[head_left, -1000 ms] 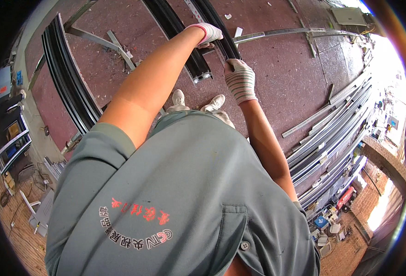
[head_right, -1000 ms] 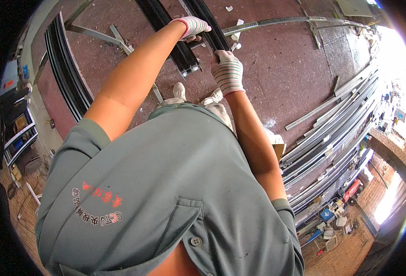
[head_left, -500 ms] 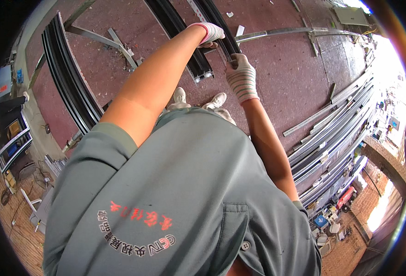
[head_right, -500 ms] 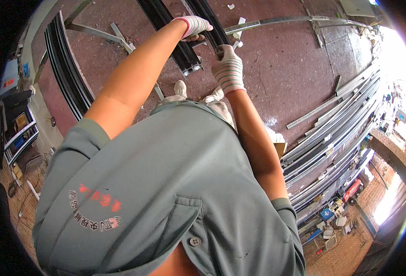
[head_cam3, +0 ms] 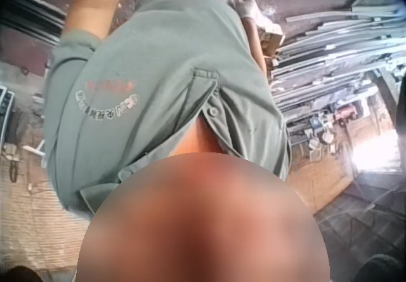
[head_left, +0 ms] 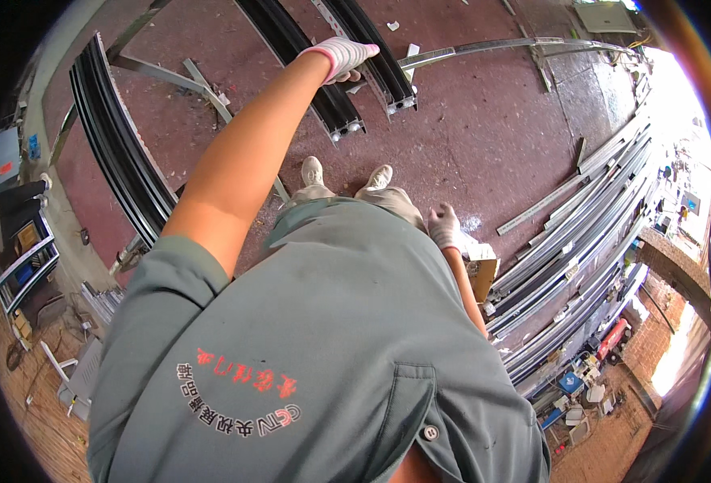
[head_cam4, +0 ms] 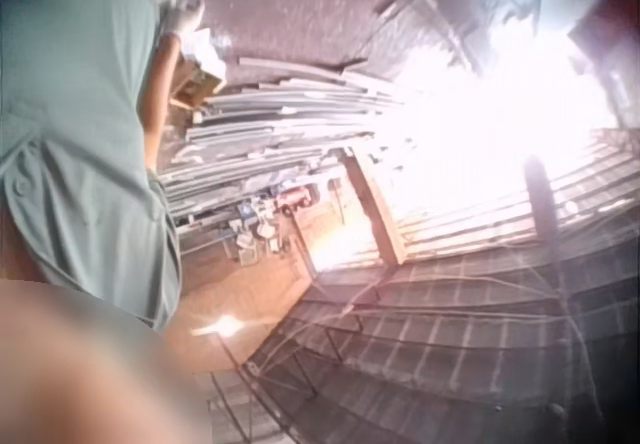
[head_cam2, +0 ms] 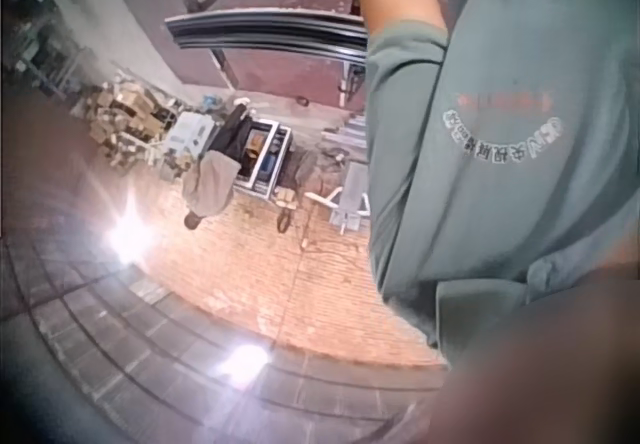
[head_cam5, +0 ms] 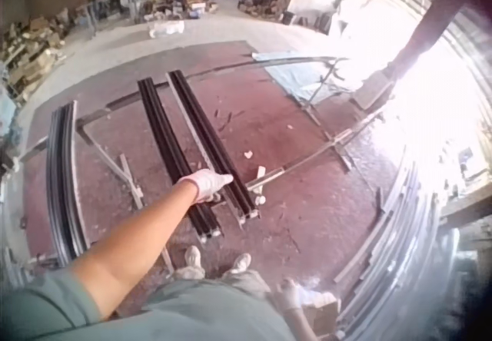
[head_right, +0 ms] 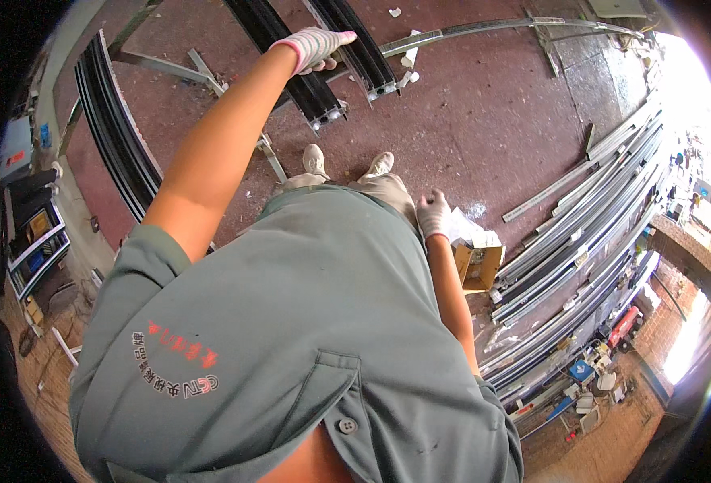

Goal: The person positions a long black metal profile on a cutting machine, then moves to a workbench to apply sealant into the profile's channels using a caulking gun. They insert small metal fasteners into the sealed profile and place the profile among others on the bench.

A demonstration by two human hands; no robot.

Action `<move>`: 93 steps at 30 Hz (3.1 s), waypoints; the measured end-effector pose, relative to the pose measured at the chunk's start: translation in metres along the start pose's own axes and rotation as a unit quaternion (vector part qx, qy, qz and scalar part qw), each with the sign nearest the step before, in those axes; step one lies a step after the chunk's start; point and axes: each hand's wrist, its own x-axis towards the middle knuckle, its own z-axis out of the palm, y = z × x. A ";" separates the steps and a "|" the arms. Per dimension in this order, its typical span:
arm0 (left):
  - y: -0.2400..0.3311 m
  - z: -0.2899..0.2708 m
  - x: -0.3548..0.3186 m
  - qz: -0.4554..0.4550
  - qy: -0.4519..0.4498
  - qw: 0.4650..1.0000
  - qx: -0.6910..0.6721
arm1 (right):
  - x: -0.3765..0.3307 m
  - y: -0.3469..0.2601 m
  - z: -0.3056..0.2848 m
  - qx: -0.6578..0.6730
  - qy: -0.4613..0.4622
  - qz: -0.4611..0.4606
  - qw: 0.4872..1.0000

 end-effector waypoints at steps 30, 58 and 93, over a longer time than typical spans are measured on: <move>-0.503 0.487 -0.421 -0.435 0.317 0.715 -0.446 | 0.241 -0.019 0.067 -0.443 -0.288 -0.471 0.706; -0.573 0.783 -0.495 -0.384 0.385 0.532 -0.649 | -0.385 -0.120 0.356 -0.607 -0.315 -0.720 0.120; -0.756 0.759 -0.191 -0.032 0.490 -0.141 -0.859 | -0.381 0.411 0.794 -0.651 -0.060 -0.744 -0.139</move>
